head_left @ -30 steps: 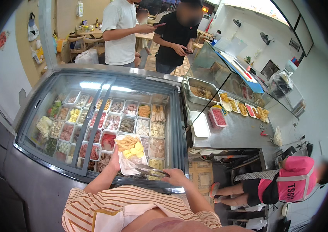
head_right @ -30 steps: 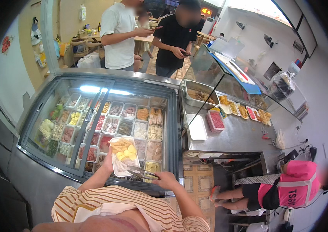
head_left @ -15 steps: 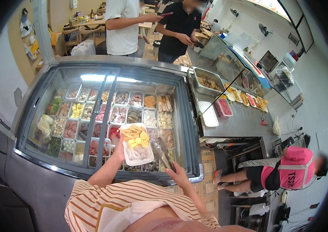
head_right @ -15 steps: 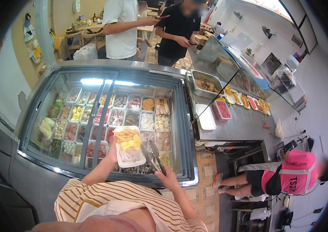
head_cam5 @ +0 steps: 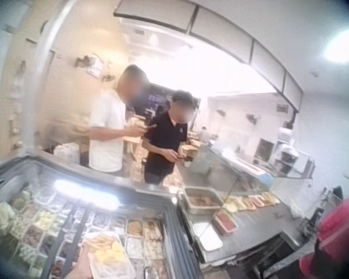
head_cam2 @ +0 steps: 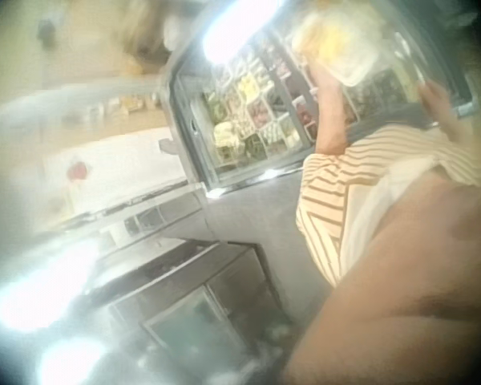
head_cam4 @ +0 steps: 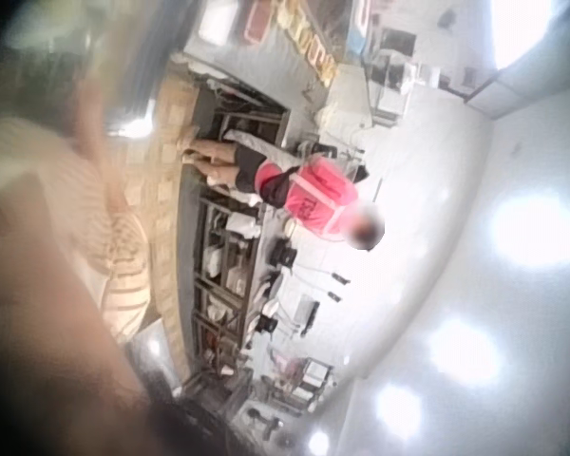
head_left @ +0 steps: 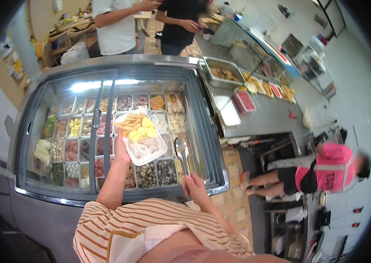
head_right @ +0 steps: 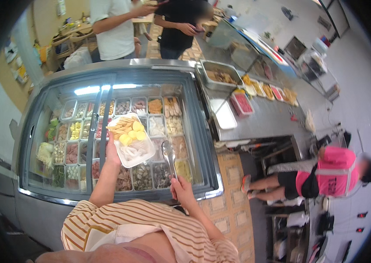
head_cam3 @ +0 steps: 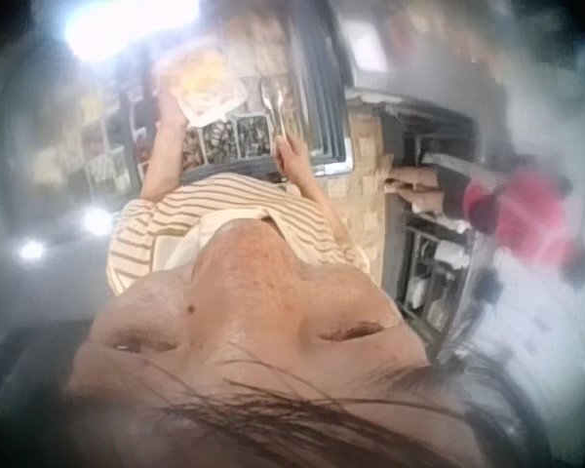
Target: The person uses tongs to pick various food items, including sliced meat, vegetables, and fried snacks, from a refrigerated display case and places them into white rectangular trays. The person repeats this process for multiple trays, arranging the items neatly before moving them to a counter.
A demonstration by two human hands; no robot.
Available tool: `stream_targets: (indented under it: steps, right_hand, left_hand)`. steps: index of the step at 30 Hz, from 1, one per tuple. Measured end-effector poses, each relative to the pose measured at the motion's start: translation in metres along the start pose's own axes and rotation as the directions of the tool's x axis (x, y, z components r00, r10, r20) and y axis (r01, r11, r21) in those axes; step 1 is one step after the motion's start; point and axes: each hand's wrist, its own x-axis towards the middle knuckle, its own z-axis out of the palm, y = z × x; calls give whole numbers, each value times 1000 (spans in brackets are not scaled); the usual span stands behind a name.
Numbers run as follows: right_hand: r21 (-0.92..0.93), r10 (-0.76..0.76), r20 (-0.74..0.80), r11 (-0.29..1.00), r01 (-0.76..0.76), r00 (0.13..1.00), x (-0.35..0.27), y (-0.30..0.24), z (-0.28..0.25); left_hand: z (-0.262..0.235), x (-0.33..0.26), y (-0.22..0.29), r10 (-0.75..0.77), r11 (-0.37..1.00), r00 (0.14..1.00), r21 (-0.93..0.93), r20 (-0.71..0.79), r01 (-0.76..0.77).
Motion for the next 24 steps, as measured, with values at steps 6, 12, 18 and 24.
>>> stream_targets:
  steps: [6,12,18,24]
  right_hand:
    - [-196,-204,45,958,209,978,18,-39,41]
    - [-352,-397,-10,860,369,918,5,-32,52]
    - [-437,-431,-77,825,358,899,2,-16,49]
    - [-477,-472,-92,794,377,877,-12,-2,34]
  left_hand:
    - [49,3,18,-74,996,995,-55,-70,70]
    - [81,10,24,34,993,999,-118,38,-29]
    - [91,5,22,20,997,1000,-79,17,-19]
    - [90,1,0,-47,995,998,-89,37,50]
